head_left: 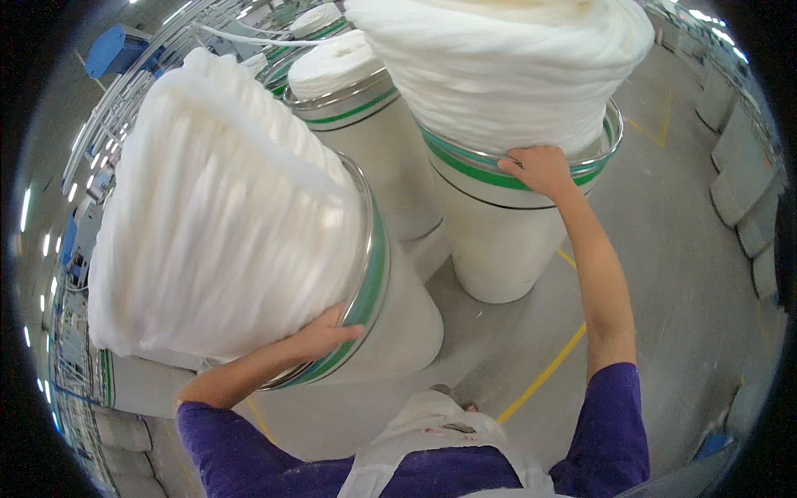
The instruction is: The person repeatedly lifts and places white textile material into and out of large cylindrical containers, adjusts the material, and secures the containers with metal lids. The person also threads a white strip through overhead machinery and continues handling the textile material across multiple containers.
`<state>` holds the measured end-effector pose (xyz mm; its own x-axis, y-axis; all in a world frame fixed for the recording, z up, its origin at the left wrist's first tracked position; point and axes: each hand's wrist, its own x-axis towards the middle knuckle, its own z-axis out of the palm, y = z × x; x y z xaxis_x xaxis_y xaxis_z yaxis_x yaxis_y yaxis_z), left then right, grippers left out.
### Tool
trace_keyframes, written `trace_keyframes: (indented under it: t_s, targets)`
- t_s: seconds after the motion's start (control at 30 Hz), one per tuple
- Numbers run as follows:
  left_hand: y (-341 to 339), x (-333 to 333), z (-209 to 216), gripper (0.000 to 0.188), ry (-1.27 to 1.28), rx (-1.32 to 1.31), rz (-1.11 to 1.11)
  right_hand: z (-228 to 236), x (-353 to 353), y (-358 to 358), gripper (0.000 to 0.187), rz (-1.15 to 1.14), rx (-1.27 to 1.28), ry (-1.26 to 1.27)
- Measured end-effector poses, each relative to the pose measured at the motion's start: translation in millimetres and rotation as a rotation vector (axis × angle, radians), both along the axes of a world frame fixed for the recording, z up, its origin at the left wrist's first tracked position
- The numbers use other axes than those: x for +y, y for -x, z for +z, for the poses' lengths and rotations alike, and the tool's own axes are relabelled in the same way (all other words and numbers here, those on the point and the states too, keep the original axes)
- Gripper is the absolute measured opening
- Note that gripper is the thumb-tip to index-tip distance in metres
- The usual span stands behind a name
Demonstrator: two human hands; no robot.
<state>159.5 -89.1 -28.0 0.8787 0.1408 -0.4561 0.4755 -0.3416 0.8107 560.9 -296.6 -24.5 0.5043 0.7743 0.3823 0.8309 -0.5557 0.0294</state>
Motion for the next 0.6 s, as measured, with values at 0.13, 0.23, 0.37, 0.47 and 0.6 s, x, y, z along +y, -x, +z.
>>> trace_keyframes:
  t_s: [0.13,0.23,0.37,0.47,0.6]
  targets:
    - [-13.4,-8.3,2.7,0.051,0.06,-0.027,0.145,-1.3,-6.6,-5.5,0.04,-0.004,-0.02,0.024]
    - [-23.8,-16.1,14.1,0.053,0.067,-0.133,0.166,5.4,-8.6,-8.2,0.035,0.054,-0.049,-0.083]
    - [-43.7,-25.6,12.4,0.058,0.098,-0.166,0.238,16.4,-8.8,-16.1,0.032,0.03,-0.077,0.008]
    - [-62.8,-32.8,10.2,0.061,0.003,-0.164,0.26,25.1,-13.7,-34.9,0.029,0.036,-0.086,0.012]
    - [-79.7,-57.4,13.6,0.063,-0.051,-0.116,0.316,25.5,-23.8,-60.5,0.026,0.139,-0.078,-0.078]
